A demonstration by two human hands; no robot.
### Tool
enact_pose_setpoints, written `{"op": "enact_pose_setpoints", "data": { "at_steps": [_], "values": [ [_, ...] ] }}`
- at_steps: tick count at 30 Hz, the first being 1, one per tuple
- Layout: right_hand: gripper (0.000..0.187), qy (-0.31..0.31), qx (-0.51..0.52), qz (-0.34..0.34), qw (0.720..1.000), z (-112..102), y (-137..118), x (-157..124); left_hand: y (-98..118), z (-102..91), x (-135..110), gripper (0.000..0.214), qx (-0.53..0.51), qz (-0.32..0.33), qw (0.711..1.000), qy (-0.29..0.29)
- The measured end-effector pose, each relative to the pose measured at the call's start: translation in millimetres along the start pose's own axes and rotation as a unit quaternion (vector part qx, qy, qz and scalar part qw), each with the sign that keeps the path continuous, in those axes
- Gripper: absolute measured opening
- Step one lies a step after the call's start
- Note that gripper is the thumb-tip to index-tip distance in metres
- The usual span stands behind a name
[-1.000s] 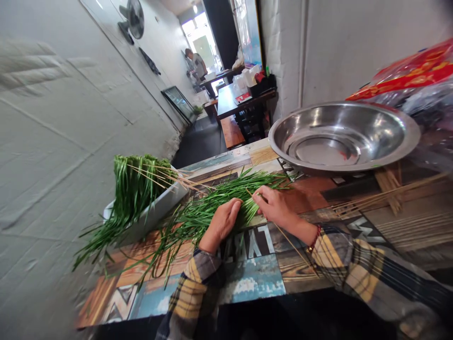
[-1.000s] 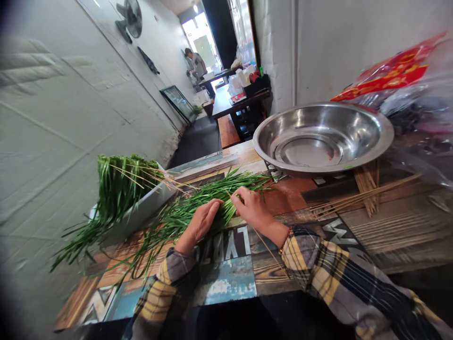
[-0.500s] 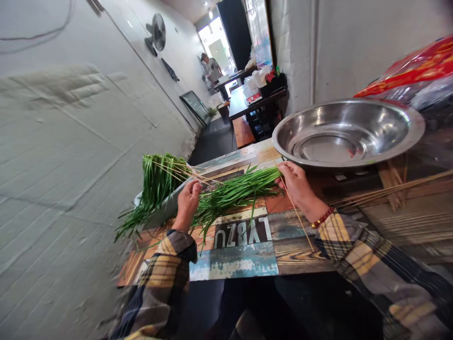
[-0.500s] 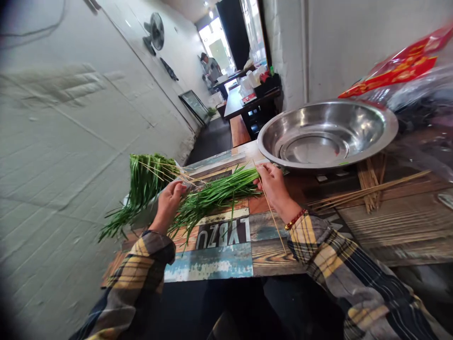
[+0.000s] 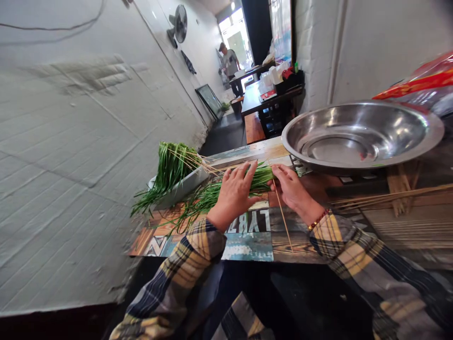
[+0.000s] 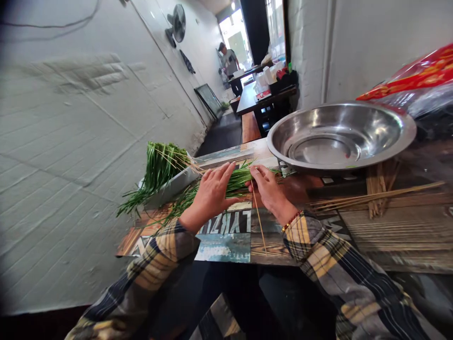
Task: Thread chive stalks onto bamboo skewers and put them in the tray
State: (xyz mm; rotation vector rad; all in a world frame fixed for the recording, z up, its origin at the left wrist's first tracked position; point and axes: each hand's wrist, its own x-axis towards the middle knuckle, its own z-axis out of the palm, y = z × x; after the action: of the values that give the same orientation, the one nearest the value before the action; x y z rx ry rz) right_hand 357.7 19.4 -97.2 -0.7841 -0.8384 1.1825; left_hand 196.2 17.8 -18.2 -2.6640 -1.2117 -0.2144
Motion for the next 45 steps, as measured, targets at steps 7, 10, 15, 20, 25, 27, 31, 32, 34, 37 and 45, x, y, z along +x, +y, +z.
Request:
{"op": "enact_pose_setpoints", "data": {
  "at_steps": [7,10,15,20,25,27,31,32,34,37,45],
  "values": [
    [0.028,-0.046,0.035,0.050,0.997,1.5,3.3,-2.6,-28.6,-10.0,-16.3,0.061,0.114,-0.067,0.991,-0.027],
    [0.026,-0.068,-0.001,0.099,0.993,4.0,8.5,-6.8,-33.2,-11.8,-31.4,0.052,0.164,-0.035,0.986,-0.027],
    [0.023,-0.092,-0.128,0.150,0.976,6.3,26.4,-9.2,-37.4,19.7,-59.1,0.056,0.140,0.011,0.982,-0.128],
    [0.008,-0.133,-0.209,0.147,0.958,6.9,43.8,-8.3,-54.8,50.4,-74.6,0.067,0.112,-0.016,0.976,-0.186],
    [0.006,-0.135,-0.286,0.131,0.939,4.0,49.5,-7.7,-78.3,46.6,-83.7,0.065,0.145,-0.041,0.968,-0.201],
    [0.003,-0.133,-0.312,0.121,0.933,4.0,49.8,-8.6,-88.1,39.7,-86.5,0.073,0.103,-0.042,0.969,-0.219],
    [0.008,-0.139,-0.353,0.109,0.919,6.1,48.5,-11.0,-102.4,28.5,-75.9,0.079,-0.066,-0.056,0.975,-0.202],
    [0.009,-0.142,-0.363,0.107,0.915,6.6,47.9,-11.4,-103.2,28.0,-68.3,0.070,-0.101,-0.065,0.978,-0.172],
    [0.012,-0.147,-0.382,0.102,0.907,7.4,45.9,-11.8,-99.9,30.9,-47.6,0.050,-0.142,-0.080,0.981,-0.107],
    [0.015,-0.152,-0.414,0.092,0.893,7.8,41.4,-11.7,-86.1,43.2,-8.2,0.038,-0.165,-0.074,0.981,-0.073],
    [0.014,-0.135,-0.504,0.042,0.852,8.4,34.5,-7.5,-59.1,83.5,63.8,0.056,-0.092,-0.029,0.992,-0.085]
  ]
}}
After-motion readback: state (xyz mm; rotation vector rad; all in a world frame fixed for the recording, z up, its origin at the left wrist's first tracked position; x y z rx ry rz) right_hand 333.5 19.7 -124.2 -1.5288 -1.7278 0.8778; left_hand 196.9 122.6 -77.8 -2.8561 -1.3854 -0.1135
